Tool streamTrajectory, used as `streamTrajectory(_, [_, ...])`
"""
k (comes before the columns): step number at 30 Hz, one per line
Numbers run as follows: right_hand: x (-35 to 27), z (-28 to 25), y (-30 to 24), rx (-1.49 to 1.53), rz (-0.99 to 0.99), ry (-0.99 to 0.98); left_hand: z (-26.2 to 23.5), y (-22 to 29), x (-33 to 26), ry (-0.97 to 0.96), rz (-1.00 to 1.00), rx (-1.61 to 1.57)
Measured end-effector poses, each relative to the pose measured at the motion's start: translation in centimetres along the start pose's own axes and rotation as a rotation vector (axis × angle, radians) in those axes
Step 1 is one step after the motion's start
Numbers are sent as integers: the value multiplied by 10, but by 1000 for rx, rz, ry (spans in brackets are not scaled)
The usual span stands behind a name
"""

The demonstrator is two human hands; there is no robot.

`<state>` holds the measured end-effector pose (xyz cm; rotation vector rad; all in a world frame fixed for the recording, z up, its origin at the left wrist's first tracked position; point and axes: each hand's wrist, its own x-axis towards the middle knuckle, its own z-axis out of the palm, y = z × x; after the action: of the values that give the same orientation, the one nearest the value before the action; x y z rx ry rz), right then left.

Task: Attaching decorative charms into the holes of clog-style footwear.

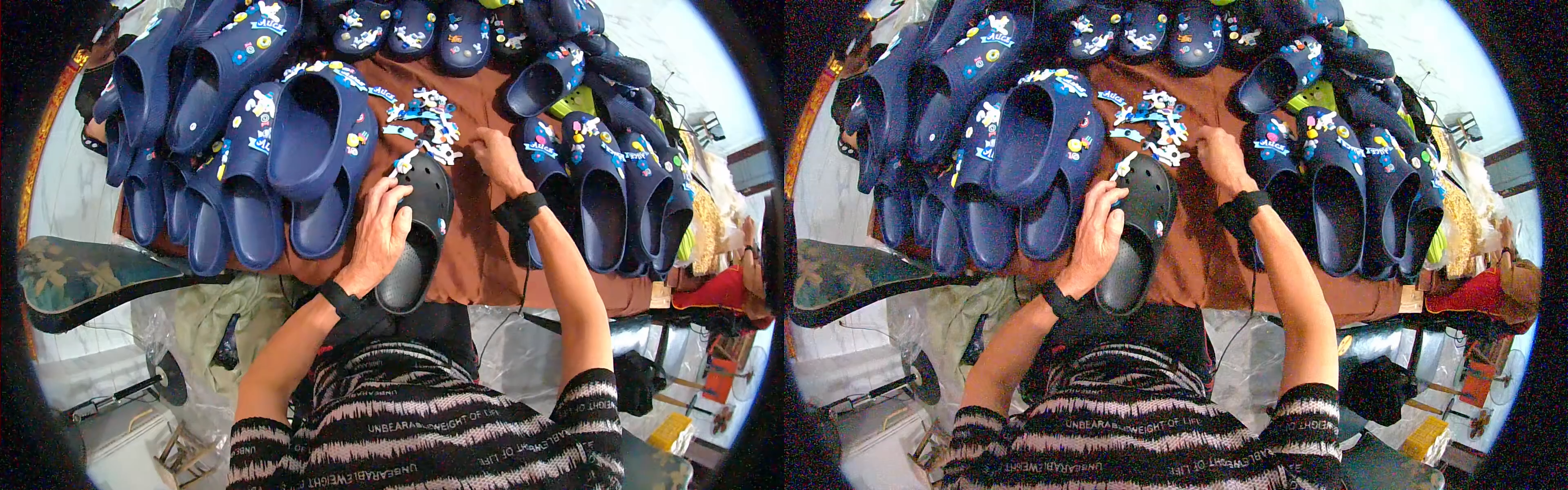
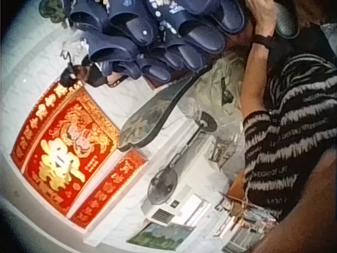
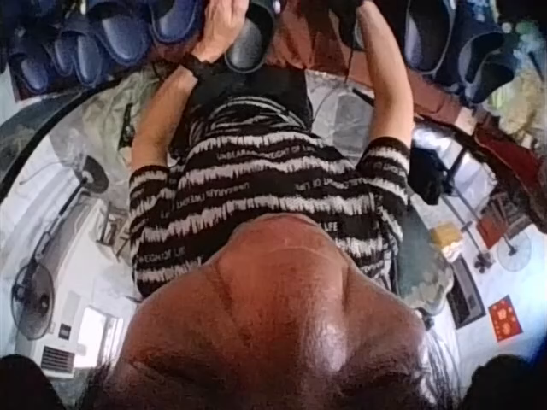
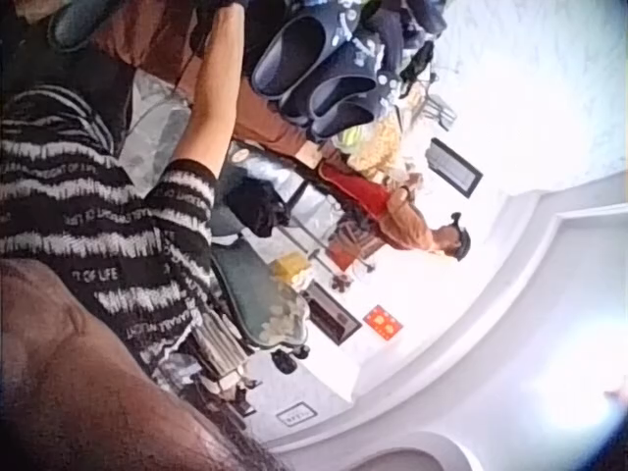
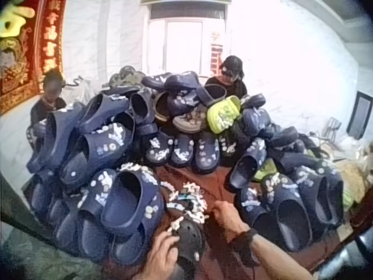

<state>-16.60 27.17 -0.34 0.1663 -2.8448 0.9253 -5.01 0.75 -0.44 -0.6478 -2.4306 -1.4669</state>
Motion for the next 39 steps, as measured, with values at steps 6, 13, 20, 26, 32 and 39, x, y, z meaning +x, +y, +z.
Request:
streamTrajectory(6, [-7,16,-27,-90,-8,-42,0,-1,-1,27,-17,12])
streamTrajectory(13, [-5,16,-81,65,-674,6,0,-2,-2,44,-26,40])
streamTrajectory(20, [-4,17,-81,147,-337,-288,-1,-1,-2,26,-36,27])
streamTrajectory(26, [-11,10,-75,-19,-588,-174,1,-1,-1,7,-20,-17])
streamTrajectory(32, [-3,6,-108,-251,-522,-291,-1,-2,-1,-9,-54,3])
streamTrajectory(39, [28,31,-116,-381,-494,-290,0,-4,-3,10,-54,3])
